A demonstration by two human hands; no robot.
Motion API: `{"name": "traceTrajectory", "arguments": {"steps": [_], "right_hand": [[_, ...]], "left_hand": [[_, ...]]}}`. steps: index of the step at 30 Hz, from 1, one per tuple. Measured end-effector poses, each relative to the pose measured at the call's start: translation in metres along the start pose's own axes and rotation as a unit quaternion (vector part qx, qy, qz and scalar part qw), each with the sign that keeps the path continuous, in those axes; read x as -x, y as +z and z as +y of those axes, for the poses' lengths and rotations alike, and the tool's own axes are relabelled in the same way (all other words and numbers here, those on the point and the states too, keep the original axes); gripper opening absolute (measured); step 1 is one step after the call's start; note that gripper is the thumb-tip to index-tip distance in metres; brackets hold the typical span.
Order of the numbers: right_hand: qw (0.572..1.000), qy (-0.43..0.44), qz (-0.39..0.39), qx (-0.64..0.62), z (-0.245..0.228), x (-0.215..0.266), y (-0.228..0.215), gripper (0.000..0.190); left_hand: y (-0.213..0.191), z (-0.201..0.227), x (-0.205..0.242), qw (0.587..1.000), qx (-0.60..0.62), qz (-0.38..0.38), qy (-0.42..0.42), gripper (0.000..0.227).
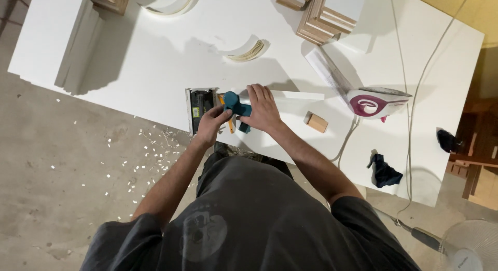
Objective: The person applies a strip of edge banding to the edge of a white board. They use a clothes iron to heat and adhere the strip, then use a sanding block and a scraper to smooth the surface and trim the excess material. The person repeats this process on another board.
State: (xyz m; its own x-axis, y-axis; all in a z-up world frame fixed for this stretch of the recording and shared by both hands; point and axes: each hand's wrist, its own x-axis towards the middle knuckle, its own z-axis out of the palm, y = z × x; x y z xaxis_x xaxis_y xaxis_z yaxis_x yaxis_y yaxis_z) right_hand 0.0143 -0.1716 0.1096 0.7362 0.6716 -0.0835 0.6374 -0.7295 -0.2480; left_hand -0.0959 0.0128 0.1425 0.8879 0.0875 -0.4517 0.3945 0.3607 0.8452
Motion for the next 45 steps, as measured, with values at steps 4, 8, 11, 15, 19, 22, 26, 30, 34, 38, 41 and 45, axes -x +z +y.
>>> {"name": "traceTrajectory", "arguments": {"steps": [4, 8, 11, 15, 19, 22, 26, 30, 34, 38, 41, 45], "right_hand": [[1.0, 0.002, -0.012, 0.014, 0.006, -0.006, 0.006, 0.105], [0.999, 0.008, -0.032, 0.004, 0.009, -0.007, 0.01, 0.096], [0.999, 0.004, -0.035, 0.009, 0.014, -0.011, 0.015, 0.086], [0.999, -0.017, -0.008, 0.038, 0.021, -0.02, 0.018, 0.072], [0.997, -0.048, 0.031, 0.054, 0.033, -0.032, 0.023, 0.06], [0.985, -0.108, 0.116, 0.069, 0.058, -0.042, 0.051, 0.048], [0.973, -0.161, 0.155, 0.055, 0.081, -0.048, 0.075, 0.049], [0.984, -0.153, 0.075, 0.061, 0.078, -0.048, 0.063, 0.049], [0.981, -0.171, 0.071, 0.049, 0.075, -0.05, 0.048, 0.05], [0.982, -0.171, 0.075, 0.015, 0.074, -0.048, 0.047, 0.05], [0.982, -0.167, 0.092, -0.015, 0.066, -0.042, 0.038, 0.042], [0.988, -0.121, 0.014, -0.099, 0.061, -0.042, 0.015, 0.051]], "left_hand": [[-0.001, -0.003, -0.004, 1.0, 0.012, 0.01, 0.004, 0.083], [-0.005, -0.015, -0.016, 1.0, 0.007, 0.012, 0.015, 0.081], [-0.005, -0.013, -0.017, 1.0, -0.007, 0.014, 0.019, 0.082], [0.002, -0.013, -0.025, 0.999, -0.014, 0.03, 0.019, 0.088], [0.011, 0.002, -0.027, 0.999, -0.014, 0.037, 0.021, 0.086], [0.014, 0.002, -0.036, 0.999, -0.012, 0.039, 0.015, 0.084], [0.018, 0.013, -0.042, 0.998, -0.043, 0.037, -0.012, 0.09], [0.007, -0.011, -0.084, 0.996, -0.071, 0.049, -0.027, 0.091], [-0.003, -0.052, -0.132, 0.991, -0.109, 0.069, -0.037, 0.096], [-0.003, -0.058, -0.138, 0.988, -0.111, 0.093, -0.049, 0.095], [0.011, -0.038, -0.115, 0.99, -0.117, 0.072, -0.039, 0.099], [0.007, -0.032, -0.112, 0.987, -0.153, 0.05, -0.023, 0.099]]}}
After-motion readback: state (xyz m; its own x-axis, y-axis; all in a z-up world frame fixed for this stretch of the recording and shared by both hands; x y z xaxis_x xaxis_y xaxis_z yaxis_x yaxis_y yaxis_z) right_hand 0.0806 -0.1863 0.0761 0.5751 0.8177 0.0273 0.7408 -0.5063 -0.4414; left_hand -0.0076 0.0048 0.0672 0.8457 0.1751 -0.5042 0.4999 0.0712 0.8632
